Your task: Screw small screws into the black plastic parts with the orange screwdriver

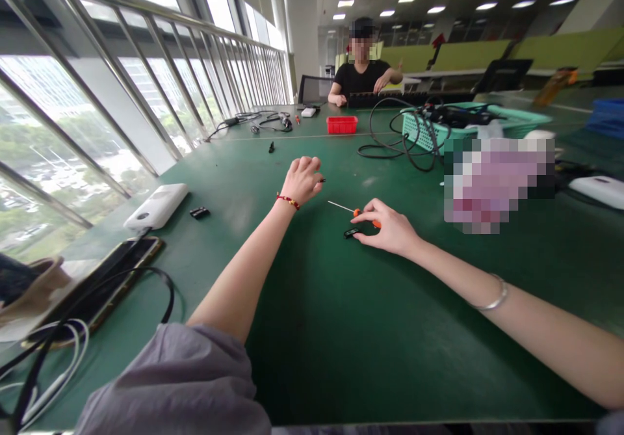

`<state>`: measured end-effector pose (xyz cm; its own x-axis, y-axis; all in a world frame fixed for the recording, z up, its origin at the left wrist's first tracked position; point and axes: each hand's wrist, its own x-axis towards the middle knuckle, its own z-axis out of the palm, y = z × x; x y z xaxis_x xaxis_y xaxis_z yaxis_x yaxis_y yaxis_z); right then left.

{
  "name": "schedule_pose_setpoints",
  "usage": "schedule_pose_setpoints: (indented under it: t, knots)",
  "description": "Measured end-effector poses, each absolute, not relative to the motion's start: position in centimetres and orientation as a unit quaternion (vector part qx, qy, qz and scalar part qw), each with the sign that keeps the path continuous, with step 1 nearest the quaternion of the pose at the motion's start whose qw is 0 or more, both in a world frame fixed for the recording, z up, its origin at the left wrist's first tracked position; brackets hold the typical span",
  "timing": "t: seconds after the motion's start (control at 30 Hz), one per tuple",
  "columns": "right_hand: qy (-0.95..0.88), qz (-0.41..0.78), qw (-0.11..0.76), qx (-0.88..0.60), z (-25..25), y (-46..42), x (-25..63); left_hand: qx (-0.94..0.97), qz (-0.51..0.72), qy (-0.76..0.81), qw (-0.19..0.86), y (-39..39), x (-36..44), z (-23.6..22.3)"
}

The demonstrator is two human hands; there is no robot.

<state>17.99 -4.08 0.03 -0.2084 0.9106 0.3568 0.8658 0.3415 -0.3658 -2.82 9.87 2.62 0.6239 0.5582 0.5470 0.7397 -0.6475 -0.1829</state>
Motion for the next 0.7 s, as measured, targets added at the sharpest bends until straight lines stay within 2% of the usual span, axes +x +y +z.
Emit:
schedule_pose_setpoints:
  t: [0.17, 0.33, 0.47, 0.57, 0.7]
  knots:
    - [-0.779, 0.088, 0.286, -0.551, 0.0, -3.3, 18.2, -0.802, -0.363, -0.448, 0.154, 8.4, -3.4, 3.1]
    - [-0.773, 0.083, 0.296, -0.555, -0.1, -2.8, 17.8, -0.718, -0.485, -0.495, 0.065, 4.2, -2.5, 3.6]
    - [-0.796, 0.07, 0.28, -0.531, -0.2, -2.3, 17.4, -0.782, -0.44, -0.438, -0.056, 1.9, -1.8, 2.9]
    - [-0.809, 0.062, 0.272, -0.517, -0.3, -1.9, 17.4, -0.769, -0.411, -0.469, -0.138, 1.3, -1.4, 1.4]
    - [-0.804, 0.084, 0.296, -0.509, -0.6, -1.6, 17.8, -0.777, -0.369, -0.481, -0.167, 0.9, -1.4, 0.3]
